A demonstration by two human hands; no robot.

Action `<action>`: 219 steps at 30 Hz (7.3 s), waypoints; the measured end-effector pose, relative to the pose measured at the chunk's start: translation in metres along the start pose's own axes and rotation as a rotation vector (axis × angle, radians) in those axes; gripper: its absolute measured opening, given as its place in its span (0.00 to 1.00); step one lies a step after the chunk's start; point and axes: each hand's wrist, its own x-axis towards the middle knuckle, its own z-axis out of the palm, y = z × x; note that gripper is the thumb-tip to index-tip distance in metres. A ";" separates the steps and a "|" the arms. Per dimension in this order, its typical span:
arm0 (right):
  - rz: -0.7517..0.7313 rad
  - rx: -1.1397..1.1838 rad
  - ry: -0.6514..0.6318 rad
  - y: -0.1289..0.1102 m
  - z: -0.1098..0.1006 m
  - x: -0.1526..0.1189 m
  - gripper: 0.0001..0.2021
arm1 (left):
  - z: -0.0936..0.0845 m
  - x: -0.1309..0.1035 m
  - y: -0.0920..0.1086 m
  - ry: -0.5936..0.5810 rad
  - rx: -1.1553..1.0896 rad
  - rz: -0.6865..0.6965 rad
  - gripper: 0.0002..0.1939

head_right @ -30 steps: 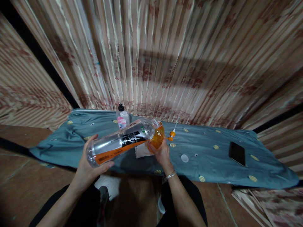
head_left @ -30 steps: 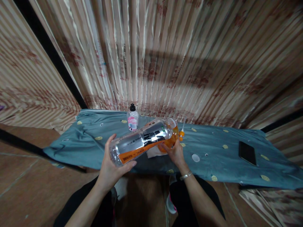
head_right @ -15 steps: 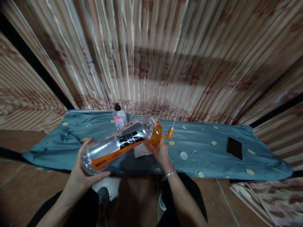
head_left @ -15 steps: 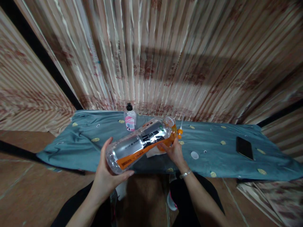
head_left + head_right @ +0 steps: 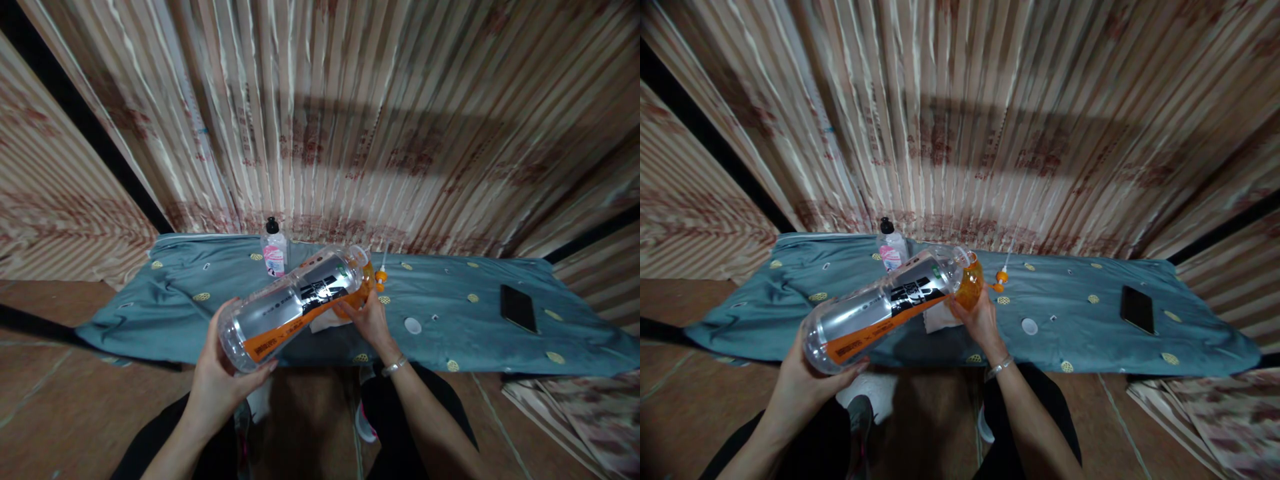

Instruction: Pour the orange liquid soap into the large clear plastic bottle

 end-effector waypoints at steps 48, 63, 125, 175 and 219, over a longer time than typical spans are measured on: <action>0.011 -0.046 0.006 0.001 -0.001 -0.002 0.44 | -0.009 0.014 -0.022 -0.021 0.093 0.217 0.50; -0.004 -0.049 0.035 0.006 -0.002 -0.002 0.44 | 0.002 0.015 -0.001 0.023 0.045 0.133 0.50; 0.038 -0.067 0.024 0.005 -0.001 -0.003 0.46 | 0.012 0.009 -0.003 0.137 0.128 0.333 0.45; 0.041 -0.054 0.018 0.006 0.000 -0.003 0.45 | 0.019 0.008 0.004 0.177 0.019 0.172 0.49; -0.006 -0.086 0.034 0.006 -0.002 -0.003 0.46 | 0.021 0.007 0.005 0.149 -0.058 0.133 0.56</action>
